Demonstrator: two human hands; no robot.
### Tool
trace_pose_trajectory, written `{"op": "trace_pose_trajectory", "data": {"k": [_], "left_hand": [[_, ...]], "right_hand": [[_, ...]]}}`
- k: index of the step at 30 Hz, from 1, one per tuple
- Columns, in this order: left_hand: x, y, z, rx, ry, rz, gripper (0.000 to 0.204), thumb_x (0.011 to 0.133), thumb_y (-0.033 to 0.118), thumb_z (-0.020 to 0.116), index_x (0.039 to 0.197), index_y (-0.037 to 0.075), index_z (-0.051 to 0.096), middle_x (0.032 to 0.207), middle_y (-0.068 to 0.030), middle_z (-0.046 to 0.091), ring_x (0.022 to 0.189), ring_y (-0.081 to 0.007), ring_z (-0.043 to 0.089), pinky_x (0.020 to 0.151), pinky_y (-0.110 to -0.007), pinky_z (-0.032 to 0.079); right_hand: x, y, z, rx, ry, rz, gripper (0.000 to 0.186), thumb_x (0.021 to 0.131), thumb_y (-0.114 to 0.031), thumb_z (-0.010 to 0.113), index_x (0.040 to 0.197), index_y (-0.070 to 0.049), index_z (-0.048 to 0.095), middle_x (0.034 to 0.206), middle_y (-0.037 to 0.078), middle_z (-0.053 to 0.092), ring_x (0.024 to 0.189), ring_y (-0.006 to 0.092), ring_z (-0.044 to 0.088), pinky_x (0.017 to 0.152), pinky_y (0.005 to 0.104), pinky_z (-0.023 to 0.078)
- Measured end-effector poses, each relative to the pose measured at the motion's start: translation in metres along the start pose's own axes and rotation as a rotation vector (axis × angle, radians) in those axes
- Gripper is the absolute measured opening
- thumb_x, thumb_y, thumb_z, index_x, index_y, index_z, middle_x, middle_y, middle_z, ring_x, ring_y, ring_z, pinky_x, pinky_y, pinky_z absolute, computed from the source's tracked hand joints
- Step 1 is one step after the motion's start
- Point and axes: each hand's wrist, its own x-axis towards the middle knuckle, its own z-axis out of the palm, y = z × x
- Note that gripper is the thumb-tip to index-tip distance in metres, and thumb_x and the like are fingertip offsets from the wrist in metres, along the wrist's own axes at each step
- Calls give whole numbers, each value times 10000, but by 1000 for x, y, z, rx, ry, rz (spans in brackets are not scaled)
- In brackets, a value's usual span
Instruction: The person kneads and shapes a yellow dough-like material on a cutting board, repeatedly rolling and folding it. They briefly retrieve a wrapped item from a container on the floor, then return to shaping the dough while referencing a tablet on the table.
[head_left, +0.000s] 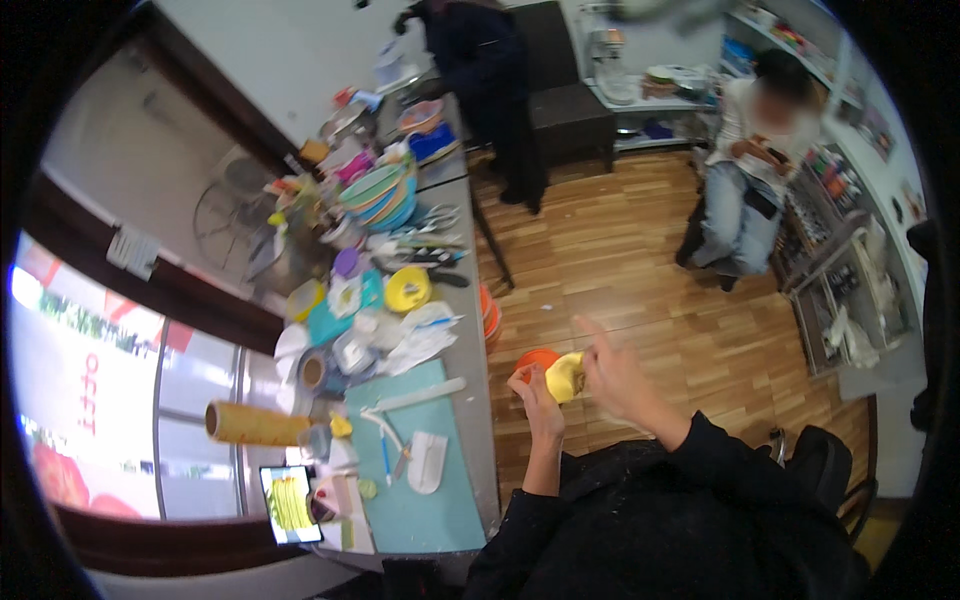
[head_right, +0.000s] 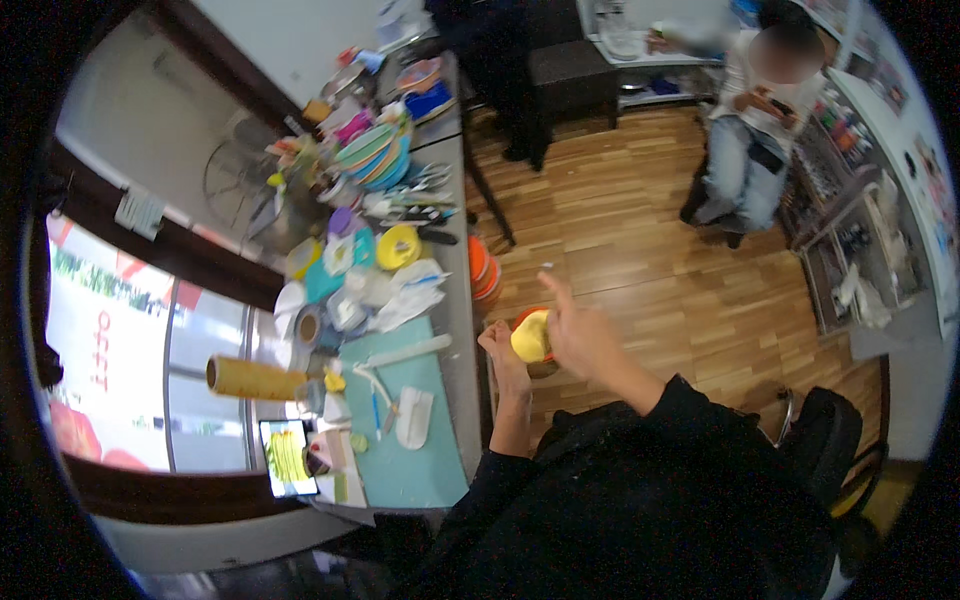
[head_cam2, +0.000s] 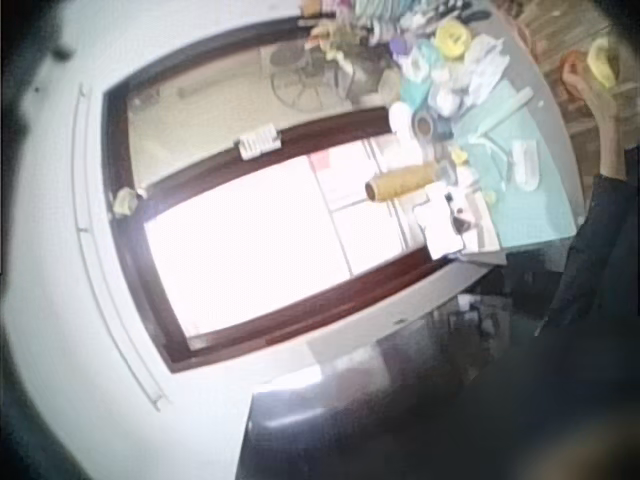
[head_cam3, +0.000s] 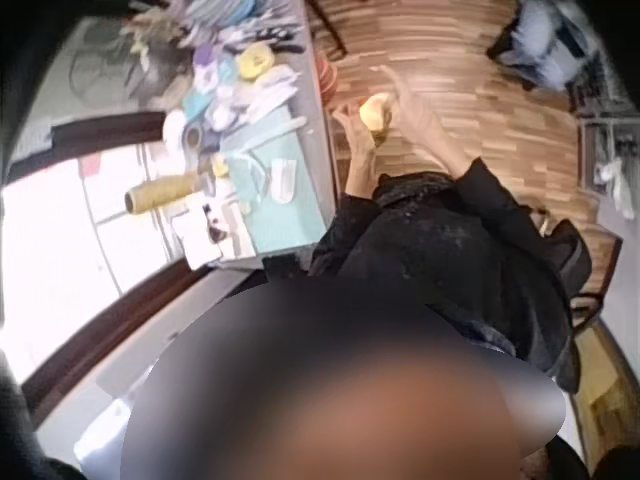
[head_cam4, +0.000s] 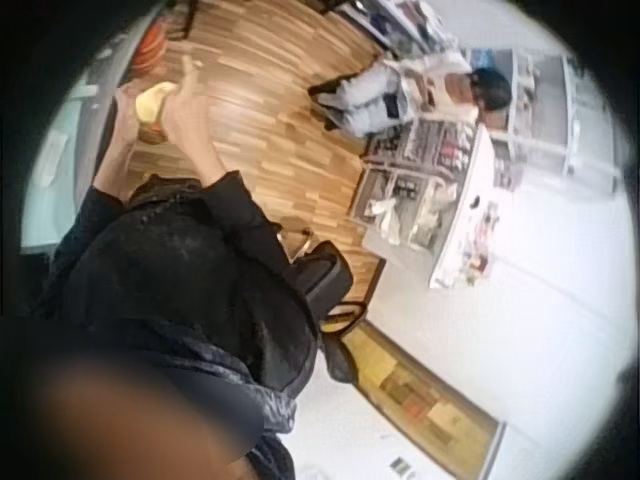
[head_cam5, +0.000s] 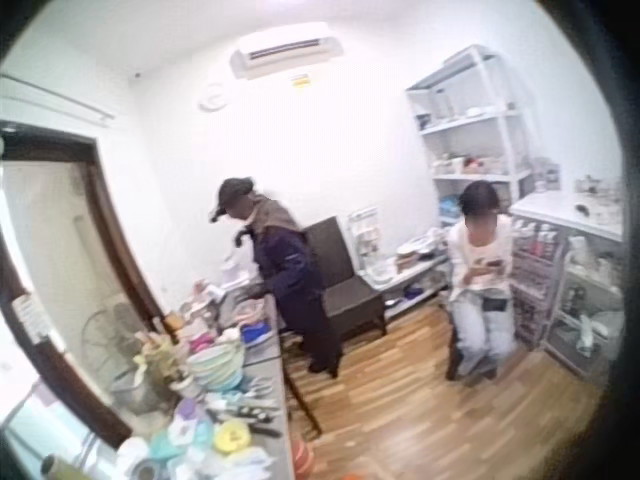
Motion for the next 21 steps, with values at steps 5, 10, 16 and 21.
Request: {"op": "trace_pose_trajectory", "data": {"k": [5, 10, 16, 21], "left_hand": [[-35, -9, 96, 240, -173, 102, 466, 871, 193, 562, 1162, 32, 235, 988, -169, 480, 879, -200, 508, 762, -299, 423], [-88, -13, 175, -319, -485, -234, 292, 934, 240, 439, 1124, 69, 297, 1007, -113, 482, 891, -163, 502, 752, -271, 413], [-130, -43, 254, 126, -331, 149, 214, 944, 251, 372, 981, 43, 403, 951, -108, 476, 929, -167, 460, 780, -324, 388], [-145, -75, 280, 353, -446, 446, 181, 879, 147, 498, 946, 6, 406, 863, -148, 496, 766, -204, 521, 676, -344, 419]], "right_hand": [[-48, 32, -74, 467, 115, 5, 505, 839, -60, 452, 1316, -9, 295, 995, 226, 582, 832, 258, 592, 698, 316, 474], [-52, 103, -142, 407, 531, -233, 310, 879, -112, 403, 1149, 7, 498, 927, 186, 587, 795, 288, 583, 719, 308, 453], [-74, 163, -167, 321, 599, -241, 326, 882, -181, 399, 766, 34, 614, 758, 184, 573, 632, 310, 523, 568, 352, 408], [-77, 224, -176, 508, 695, 109, 419, 881, -251, 445, 580, 22, 546, 495, 113, 467, 454, 212, 429, 474, 320, 343]]}}
